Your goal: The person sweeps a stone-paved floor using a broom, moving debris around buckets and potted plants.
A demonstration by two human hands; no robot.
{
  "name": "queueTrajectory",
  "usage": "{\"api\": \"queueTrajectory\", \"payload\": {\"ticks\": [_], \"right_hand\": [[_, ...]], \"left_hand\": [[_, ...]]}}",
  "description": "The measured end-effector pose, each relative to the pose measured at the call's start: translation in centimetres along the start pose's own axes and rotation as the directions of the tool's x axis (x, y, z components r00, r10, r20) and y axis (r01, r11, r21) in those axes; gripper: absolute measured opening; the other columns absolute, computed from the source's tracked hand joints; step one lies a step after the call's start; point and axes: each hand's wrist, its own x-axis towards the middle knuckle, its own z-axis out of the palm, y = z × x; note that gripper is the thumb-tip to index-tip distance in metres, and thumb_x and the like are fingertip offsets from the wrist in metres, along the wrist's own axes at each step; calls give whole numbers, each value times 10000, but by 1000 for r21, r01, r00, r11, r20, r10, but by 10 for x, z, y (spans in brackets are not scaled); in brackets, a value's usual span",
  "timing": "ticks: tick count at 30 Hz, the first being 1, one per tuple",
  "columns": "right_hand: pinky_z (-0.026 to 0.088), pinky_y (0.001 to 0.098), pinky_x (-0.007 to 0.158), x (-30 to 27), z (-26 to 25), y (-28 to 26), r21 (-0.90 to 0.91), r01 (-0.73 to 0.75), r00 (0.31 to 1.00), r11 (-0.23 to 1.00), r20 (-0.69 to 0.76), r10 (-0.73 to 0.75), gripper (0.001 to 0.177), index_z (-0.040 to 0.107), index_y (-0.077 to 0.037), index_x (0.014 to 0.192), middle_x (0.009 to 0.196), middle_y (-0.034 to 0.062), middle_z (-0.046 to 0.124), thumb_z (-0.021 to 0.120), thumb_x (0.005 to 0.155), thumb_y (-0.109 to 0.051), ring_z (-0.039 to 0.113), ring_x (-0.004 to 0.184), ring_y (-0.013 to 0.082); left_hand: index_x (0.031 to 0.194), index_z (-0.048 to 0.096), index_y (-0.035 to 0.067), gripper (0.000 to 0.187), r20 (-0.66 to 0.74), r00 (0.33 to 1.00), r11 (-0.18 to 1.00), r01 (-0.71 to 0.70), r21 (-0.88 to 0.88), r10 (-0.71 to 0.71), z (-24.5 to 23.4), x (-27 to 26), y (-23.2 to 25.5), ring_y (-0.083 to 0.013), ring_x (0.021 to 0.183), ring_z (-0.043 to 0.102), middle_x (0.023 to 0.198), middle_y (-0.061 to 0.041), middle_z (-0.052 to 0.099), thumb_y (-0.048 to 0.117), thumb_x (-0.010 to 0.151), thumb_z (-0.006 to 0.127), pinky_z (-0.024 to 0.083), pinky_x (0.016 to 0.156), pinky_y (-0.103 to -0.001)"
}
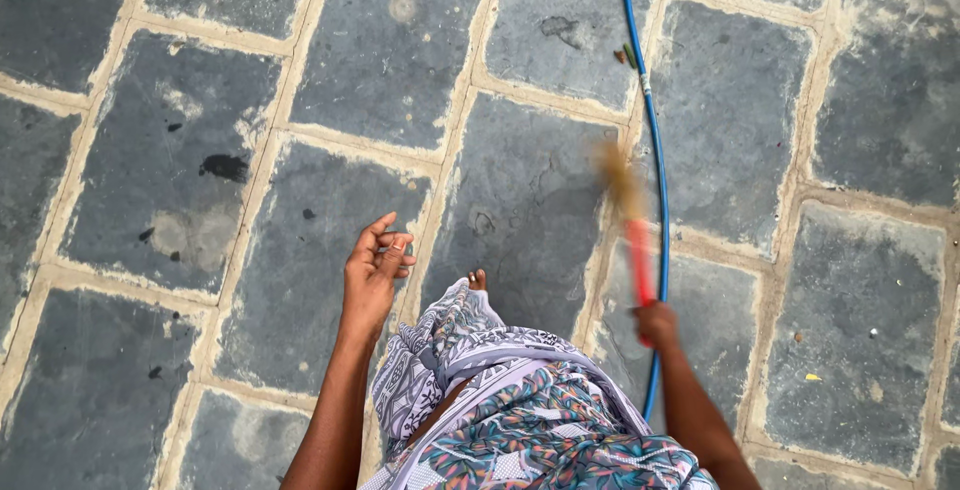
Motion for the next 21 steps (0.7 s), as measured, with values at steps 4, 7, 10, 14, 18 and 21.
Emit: {"api": "queueTrajectory", "payload": {"ticks": [4, 7, 10, 14, 18, 21], "right_hand": [[493, 408, 508, 28, -61, -21, 686, -469, 772, 557, 13, 635, 281, 712, 93, 957, 707, 156, 657, 768, 931, -181, 617, 560, 242], [449, 381, 427, 31, -75, -49, 899, -247, 765, 362, -48, 642, 120, 692, 48, 1000, 654, 91, 611, 645, 949, -49, 563, 505, 217], [427, 367, 404, 32, -66, -68, 849, -138, 875, 509, -136, 465, 206, 701, -46, 1122, 658, 94, 624, 596, 948, -76, 553, 493, 195], [415, 398, 384, 59, -34, -115, 747, -175, 981, 642, 74, 181, 430, 625, -148, 1336, 701, 155, 627, 693, 913, -192, 535, 475, 202], [575, 470, 749, 123, -32, -177, 505, 80, 967, 859, 169, -189, 503, 638, -83, 1284, 930, 219, 759, 763, 815, -215, 733, 832, 337], [574, 447, 738, 187, -61, -215, 508, 103, 925, 855, 266, -269, 456, 696, -36, 1194, 900, 196, 767, 792, 785, -212, 730, 809, 297]], "left_hand": [[1416, 546, 57, 429, 41, 999, 1000, 13, 6, -13, -9, 48, 18, -98, 860, 684, 1086, -33, 721, 176, 1004, 569, 550, 737, -253], [1377, 611, 43, 369, 97, 995, 1000, 12, -9, -11, 4, 85, 25, -89, 839, 662, 918, -44, 719, 172, 1033, 580, 533, 744, -252], [1303, 659, 17, 308, 188, 982, 993, 36, -114, -14, 36, 116, 31, -95, 755, 632, 824, -15, 669, 162, 1039, 594, 540, 717, -255], [1283, 673, 15, 294, 295, 955, 993, 35, -116, 1, 84, 144, 52, -66, 753, 637, 816, 3, 667, 166, 1049, 579, 536, 727, -238], [1293, 662, 16, 307, 304, 952, 998, 3, -56, 14, 117, 154, 69, -62, 746, 617, 830, 17, 628, 166, 1037, 582, 513, 718, -226], [1295, 666, 20, 315, 258, 965, 999, -33, -28, 39, 133, 167, 82, -72, 712, 602, 812, 14, 598, 172, 1032, 583, 518, 707, -223]]}}
